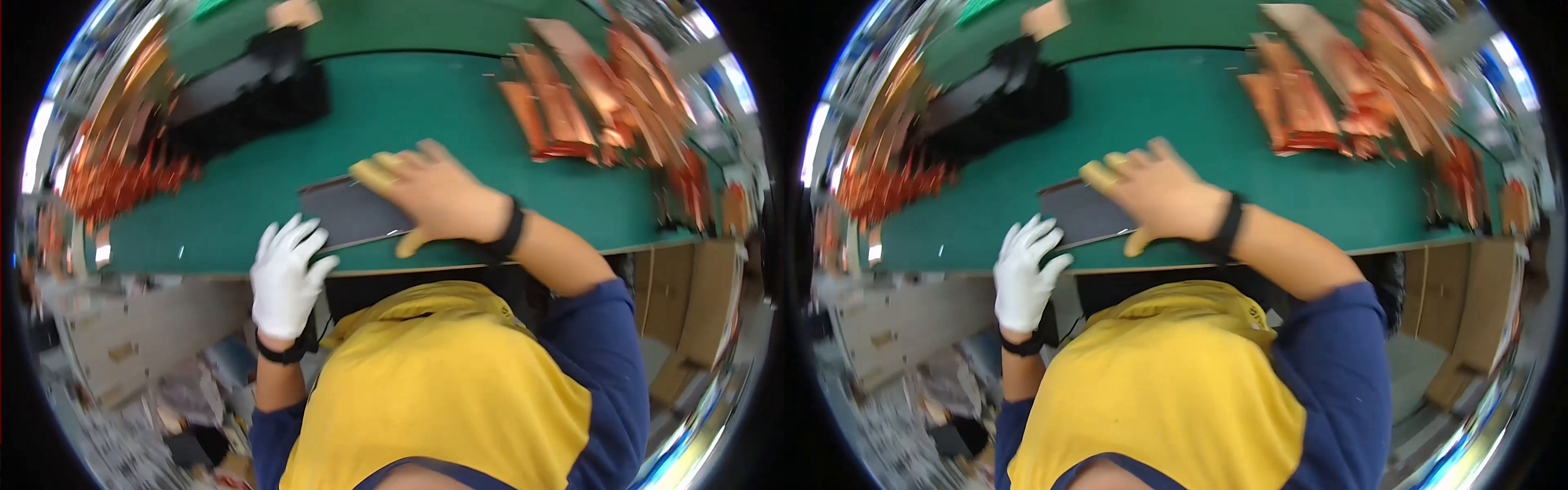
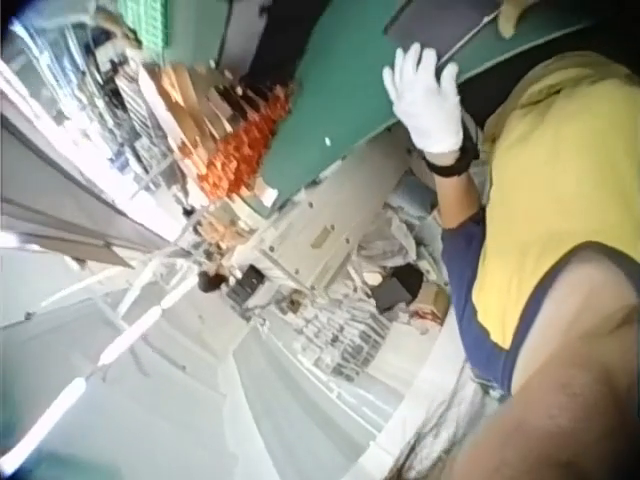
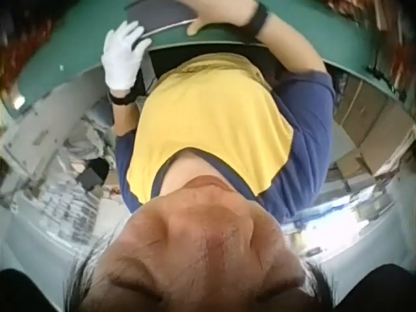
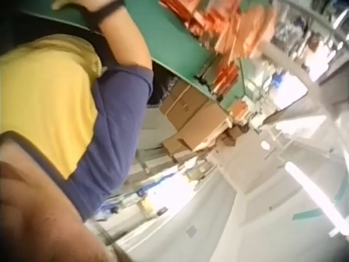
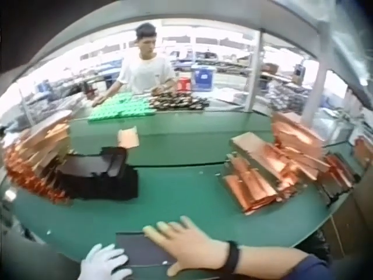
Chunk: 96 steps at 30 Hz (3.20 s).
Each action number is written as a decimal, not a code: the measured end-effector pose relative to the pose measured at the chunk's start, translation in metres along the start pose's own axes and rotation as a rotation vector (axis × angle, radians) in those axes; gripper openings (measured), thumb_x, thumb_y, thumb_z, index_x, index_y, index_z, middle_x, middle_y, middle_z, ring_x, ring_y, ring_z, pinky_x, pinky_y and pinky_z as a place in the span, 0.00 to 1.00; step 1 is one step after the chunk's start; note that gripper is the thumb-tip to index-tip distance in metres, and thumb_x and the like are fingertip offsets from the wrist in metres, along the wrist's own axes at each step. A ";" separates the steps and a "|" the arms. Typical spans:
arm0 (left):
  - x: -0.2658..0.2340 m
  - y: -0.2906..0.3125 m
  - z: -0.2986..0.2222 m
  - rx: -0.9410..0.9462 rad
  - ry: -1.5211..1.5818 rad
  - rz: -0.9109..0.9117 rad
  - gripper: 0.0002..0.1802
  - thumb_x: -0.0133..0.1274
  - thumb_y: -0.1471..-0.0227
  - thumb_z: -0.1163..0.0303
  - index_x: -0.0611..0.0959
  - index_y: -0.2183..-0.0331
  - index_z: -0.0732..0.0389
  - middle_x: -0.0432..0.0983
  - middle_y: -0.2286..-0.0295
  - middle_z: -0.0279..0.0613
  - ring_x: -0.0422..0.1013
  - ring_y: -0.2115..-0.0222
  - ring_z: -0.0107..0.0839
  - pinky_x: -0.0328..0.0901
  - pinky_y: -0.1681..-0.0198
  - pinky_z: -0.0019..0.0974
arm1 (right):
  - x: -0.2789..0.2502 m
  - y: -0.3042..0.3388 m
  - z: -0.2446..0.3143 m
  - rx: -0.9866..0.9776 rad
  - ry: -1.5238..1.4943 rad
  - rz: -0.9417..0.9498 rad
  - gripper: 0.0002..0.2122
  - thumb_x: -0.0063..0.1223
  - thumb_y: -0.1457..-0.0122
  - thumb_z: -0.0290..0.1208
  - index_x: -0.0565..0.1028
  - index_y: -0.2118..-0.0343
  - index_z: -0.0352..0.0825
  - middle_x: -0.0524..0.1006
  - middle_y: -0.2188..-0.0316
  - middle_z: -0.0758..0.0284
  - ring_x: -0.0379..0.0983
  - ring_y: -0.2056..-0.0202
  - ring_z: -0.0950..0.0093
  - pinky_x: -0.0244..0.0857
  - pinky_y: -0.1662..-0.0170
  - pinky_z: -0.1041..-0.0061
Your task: The person picks up a copper plate and a black sheet, aligns them, and presses the edges of the sheet onto the plate by hand. They then place the assembled component onto a stack and repeat the process.
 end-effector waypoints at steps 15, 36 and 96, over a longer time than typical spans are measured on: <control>0.034 -0.041 -0.061 -0.213 1.322 0.164 0.26 0.58 0.49 0.69 0.73 0.50 0.71 0.75 0.57 0.54 0.74 0.59 0.37 0.67 0.56 0.34 | -0.114 0.252 -0.037 0.654 -1.857 -0.787 0.43 0.70 0.59 0.39 0.59 0.41 0.28 0.70 0.49 0.54 0.73 0.52 0.62 0.68 0.50 0.65; 0.028 -0.116 -0.250 -0.056 1.737 0.508 0.26 0.56 0.48 0.73 0.70 0.48 0.68 0.76 0.60 0.53 0.77 0.66 0.38 0.72 0.68 0.32 | -0.192 0.286 -0.037 0.728 0.288 -0.893 0.41 0.73 0.62 0.37 0.66 0.43 0.32 0.68 0.44 0.60 0.67 0.47 0.64 0.61 0.46 0.67; -0.013 0.018 0.021 -0.119 0.074 -0.455 0.12 0.58 0.58 0.75 0.82 0.66 0.58 0.76 0.76 0.44 0.72 0.78 0.40 0.66 0.76 0.40 | -0.072 0.021 -0.137 0.544 -0.518 -0.537 0.05 0.56 0.48 0.26 0.79 0.74 0.30 0.78 0.77 0.59 0.76 0.75 0.74 0.68 0.70 0.74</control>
Point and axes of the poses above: each hand's wrist, its own y-axis away from the middle knuckle, its own x-axis out of the palm, z = x × y, the point moved 8 cm from there along -y, towards the middle knuckle
